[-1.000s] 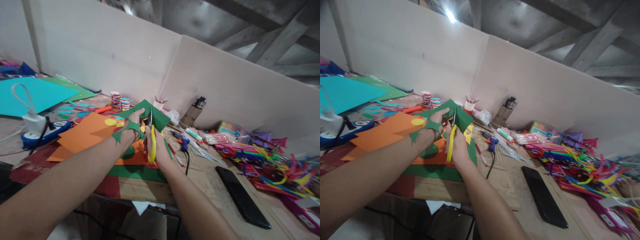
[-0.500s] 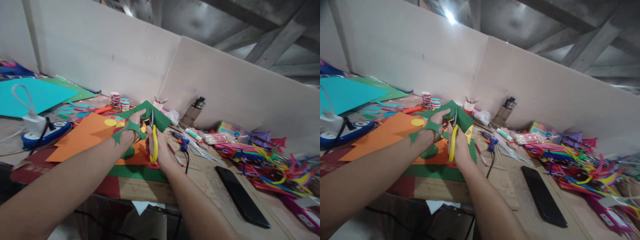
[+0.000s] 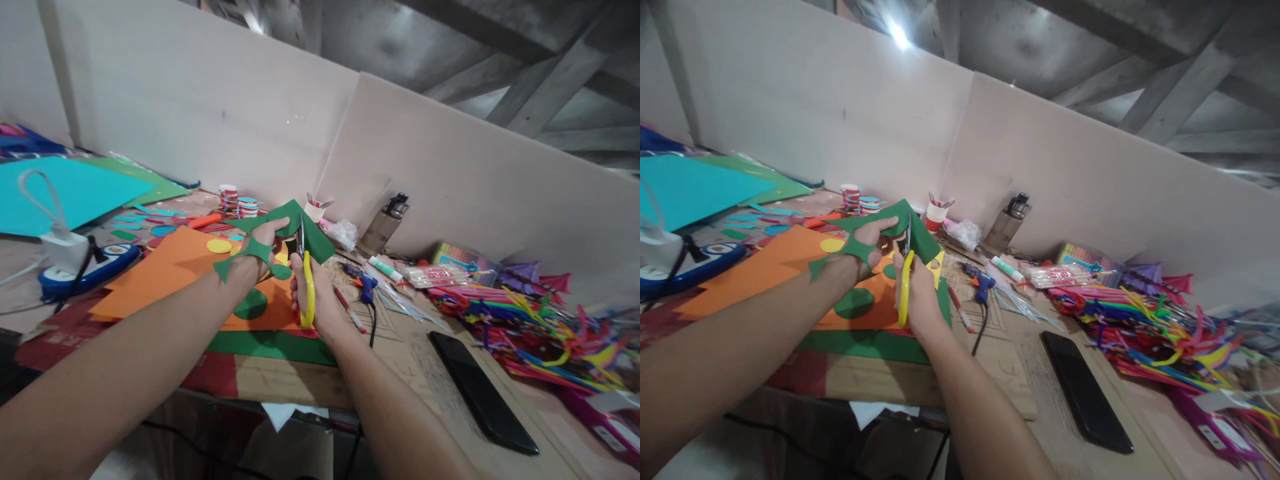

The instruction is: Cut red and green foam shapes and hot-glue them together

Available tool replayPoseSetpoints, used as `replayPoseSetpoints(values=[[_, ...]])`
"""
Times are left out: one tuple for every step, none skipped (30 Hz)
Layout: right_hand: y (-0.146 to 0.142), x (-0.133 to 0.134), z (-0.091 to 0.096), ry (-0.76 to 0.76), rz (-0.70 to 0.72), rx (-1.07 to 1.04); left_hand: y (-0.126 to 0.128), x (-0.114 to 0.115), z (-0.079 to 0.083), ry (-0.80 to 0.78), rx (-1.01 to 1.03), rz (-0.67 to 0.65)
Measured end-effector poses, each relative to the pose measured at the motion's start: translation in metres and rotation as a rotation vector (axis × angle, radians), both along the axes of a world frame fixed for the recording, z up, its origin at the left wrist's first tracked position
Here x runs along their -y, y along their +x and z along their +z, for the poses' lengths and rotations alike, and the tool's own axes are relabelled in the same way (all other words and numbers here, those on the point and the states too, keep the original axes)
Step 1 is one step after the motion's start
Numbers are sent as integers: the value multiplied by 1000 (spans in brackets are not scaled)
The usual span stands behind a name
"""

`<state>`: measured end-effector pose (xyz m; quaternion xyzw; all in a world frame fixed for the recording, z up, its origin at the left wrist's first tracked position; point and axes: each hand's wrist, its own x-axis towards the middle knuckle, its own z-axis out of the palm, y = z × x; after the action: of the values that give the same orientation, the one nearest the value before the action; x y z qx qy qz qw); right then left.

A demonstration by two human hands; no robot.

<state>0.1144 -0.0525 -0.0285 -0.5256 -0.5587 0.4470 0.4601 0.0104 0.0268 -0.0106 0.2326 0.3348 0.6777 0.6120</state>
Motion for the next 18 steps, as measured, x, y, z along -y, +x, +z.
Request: replayPoseSetpoints(values=[[0, 1, 1, 3, -5, 2, -1, -1, 0, 0, -18, 4], [0, 1, 1, 5, -12, 6, -1, -1, 1, 2, -29, -1], [1, 1, 1, 8, -17, 9, -2, 0, 3, 4, -34, -9], [1, 1, 1, 13, -9, 13, -2, 0, 4, 5, -36, -14], [2, 1, 1, 14, -2, 18, -3, 1, 6, 1, -41, -19], [3, 0, 0, 11, 3, 23, -4, 1, 8, -5, -49, -21], [4, -1, -2, 9, 5, 29, -4, 1, 9, -8, -59, -26], [5, -2, -3, 16, 8, 37, -5, 1, 9, -6, -68, -33], [6, -4, -5, 31, 10, 52, -6, 1, 9, 2, -76, -43], [8, -5, -7, 53, 9, 70, -6, 0, 9, 12, -83, -48], [9, -7, -8, 79, 6, 92, -7, 0, 8, 21, -88, -48], [10, -8, -9, 105, 0, 114, -6, 0, 8, 27, -91, -43], [11, -10, -10, 126, -5, 135, -6, 0, 8, 26, -93, -34], [12, -10, -10, 141, -8, 151, -5, 1, 8, 19, -97, -23], [13, -11, -9, 151, -9, 162, -4, 2, 9, 8, -101, -17], [14, -11, -9, 158, -8, 169, -3, 4, 10, -3, -107, -13], [14, -11, -8, 161, -6, 176, -3, 5, 11, -10, -112, -12], [15, -11, -7, 163, -5, 180, -3, 6, 12, -11, -116, -10]])
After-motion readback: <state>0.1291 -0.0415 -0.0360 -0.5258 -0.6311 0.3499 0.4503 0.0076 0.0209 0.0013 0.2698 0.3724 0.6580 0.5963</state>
